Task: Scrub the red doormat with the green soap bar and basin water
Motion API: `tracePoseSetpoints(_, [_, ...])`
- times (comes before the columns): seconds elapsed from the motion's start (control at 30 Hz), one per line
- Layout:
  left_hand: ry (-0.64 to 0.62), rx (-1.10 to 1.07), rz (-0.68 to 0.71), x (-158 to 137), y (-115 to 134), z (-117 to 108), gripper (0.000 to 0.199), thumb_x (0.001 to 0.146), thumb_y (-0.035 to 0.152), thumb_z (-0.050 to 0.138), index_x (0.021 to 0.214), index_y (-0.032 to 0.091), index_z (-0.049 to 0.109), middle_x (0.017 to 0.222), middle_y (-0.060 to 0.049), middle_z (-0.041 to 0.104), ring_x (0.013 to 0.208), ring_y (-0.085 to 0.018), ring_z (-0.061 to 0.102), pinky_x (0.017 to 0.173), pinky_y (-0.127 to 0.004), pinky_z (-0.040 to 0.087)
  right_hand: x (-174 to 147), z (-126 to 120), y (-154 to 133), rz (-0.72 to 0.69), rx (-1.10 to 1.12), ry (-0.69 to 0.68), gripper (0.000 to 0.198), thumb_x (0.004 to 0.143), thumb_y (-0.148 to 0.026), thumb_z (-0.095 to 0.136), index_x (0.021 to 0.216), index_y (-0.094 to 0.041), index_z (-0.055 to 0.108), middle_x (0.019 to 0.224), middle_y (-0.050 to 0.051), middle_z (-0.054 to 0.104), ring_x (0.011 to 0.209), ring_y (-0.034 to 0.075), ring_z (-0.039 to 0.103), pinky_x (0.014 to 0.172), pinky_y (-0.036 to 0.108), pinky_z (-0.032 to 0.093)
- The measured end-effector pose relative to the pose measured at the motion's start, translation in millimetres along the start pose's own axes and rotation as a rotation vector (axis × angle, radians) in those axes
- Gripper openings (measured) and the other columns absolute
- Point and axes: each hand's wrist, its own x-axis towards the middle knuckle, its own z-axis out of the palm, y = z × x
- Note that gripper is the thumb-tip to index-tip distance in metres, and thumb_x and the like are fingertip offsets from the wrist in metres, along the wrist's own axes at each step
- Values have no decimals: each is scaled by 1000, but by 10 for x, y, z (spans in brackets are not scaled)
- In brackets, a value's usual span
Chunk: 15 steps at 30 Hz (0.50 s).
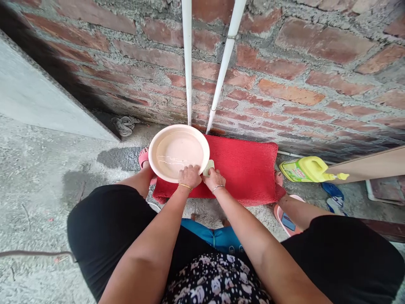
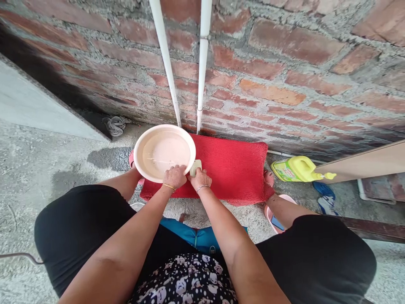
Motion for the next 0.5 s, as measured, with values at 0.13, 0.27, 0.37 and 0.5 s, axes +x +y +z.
tracePoseSetpoints(0.13, [14, -24, -7, 16, 2, 8, 41, 80, 26, 41, 118, 25, 56, 111, -13, 59, 104, -30, 53, 85, -46, 40, 60, -199, 534, 129, -6, 62, 48, 72, -60, 56, 107, -27, 55, 106, 6, 54, 87, 21, 60, 74, 33, 43])
tracePoseSetpoints(0.27, [21, -42, 2, 19, -3, 25, 40, 81, 24, 40, 118, 24, 56, 110, -13, 60, 103, -31, 53, 85, -47, 40, 34, -390, 1012, 372, 69, 181, 46, 76, -62, 50, 102, -25, 57, 102, 7, 56, 85, 21, 60, 71, 32, 43])
tracePoseSetpoints(0.37, [29, -31, 5, 17, -14, 28, 41, 80, 24, 41, 118, 25, 56, 110, -14, 59, 103, -31, 54, 84, -46, 41, 37, -348, 788, 272, 96, 206, 44, 74, -62, 54, 100, -26, 58, 102, 5, 55, 82, 18, 59, 70, 30, 43])
tracePoseSetpoints(0.5, [19, 15, 5, 32, -15, 14, 43, 76, 22, 42, 117, 26, 56, 109, -12, 59, 101, -30, 55, 83, -46, 42, 167, -194, 123, 59, 111, 115, 41, 73, -60, 56, 100, -29, 57, 103, 2, 53, 83, 17, 59, 70, 29, 43])
